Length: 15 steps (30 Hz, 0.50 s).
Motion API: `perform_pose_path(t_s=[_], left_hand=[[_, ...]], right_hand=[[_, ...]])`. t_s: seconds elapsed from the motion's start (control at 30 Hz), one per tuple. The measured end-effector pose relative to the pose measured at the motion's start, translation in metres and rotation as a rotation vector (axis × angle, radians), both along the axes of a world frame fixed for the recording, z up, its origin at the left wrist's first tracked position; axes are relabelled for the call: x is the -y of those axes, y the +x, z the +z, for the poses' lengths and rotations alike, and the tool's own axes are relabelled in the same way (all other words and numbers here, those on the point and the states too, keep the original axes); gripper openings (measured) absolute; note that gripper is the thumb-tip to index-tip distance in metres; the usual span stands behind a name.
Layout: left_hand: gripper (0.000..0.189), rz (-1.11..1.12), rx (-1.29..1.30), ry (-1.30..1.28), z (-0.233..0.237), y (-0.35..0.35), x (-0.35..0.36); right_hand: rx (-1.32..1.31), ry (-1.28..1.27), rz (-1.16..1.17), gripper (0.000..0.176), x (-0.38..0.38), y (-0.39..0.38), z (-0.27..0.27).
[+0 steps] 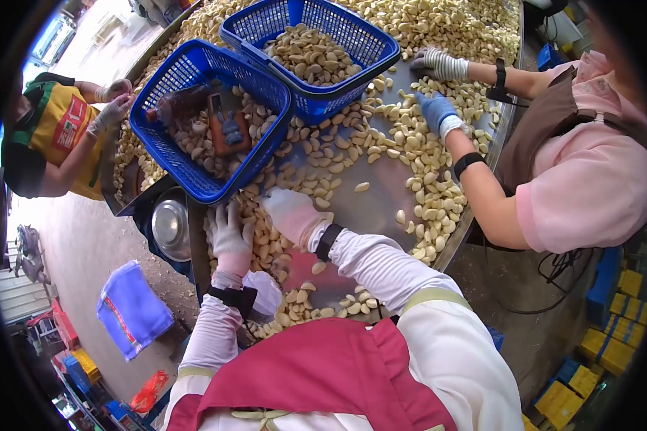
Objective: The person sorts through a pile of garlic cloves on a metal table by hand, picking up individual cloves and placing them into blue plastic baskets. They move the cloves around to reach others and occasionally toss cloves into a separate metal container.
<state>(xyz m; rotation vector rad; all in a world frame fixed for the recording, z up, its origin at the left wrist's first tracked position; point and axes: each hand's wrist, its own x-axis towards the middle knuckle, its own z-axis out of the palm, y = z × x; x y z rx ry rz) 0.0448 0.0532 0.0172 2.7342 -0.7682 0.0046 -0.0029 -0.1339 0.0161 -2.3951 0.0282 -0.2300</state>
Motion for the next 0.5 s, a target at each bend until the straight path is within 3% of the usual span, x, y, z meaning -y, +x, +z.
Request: perform_pose_path(t_s=[0.03,0.07,0.13,0.17,0.23,0.37,0.43,0.47,0.5], left_hand=[[0.058,-0.037,0.049,0.031,-0.004,-0.001,-0.006],[0.057,-0.073,0.095,0.058,-0.01,-0.002,-0.01],[0.056,-0.053,0.047,0.043,-0.001,-0.003,-0.006],[0.055,-0.025,0.0,0.02,0.001,-0.004,-0.003],[0.054,-0.017,0.013,0.02,0.0,-0.005,-0.003],[0.052,-0.001,0.006,0.04,0.004,-0.007,0.0],[0.052,-0.018,0.016,0.051,0.004,-0.004,0.0],[0.052,-0.036,0.023,0.043,0.0,-0.004,-0.002],[0.052,-0.031,0.027,0.046,-0.004,-0.004,-0.005]], right_hand=[[-0.217,-0.071,0.043,0.031,0.002,0.002,0.003],[-0.217,-0.07,0.038,0.031,0.005,0.003,0.003],[-0.183,0.193,0.076,0.032,0.013,0.0,0.007],[-0.197,0.182,0.083,0.032,0.015,-0.003,0.01],[0.039,0.468,0.046,0.03,0.019,-0.01,0.051],[0.926,0.025,-0.055,0.029,0.066,0.041,0.164],[0.848,-0.305,-0.21,0.041,0.106,0.08,0.183],[0.645,-0.307,-0.428,0.044,0.116,0.082,0.183],[0.749,-0.306,-0.448,0.042,0.128,0.08,0.177]])
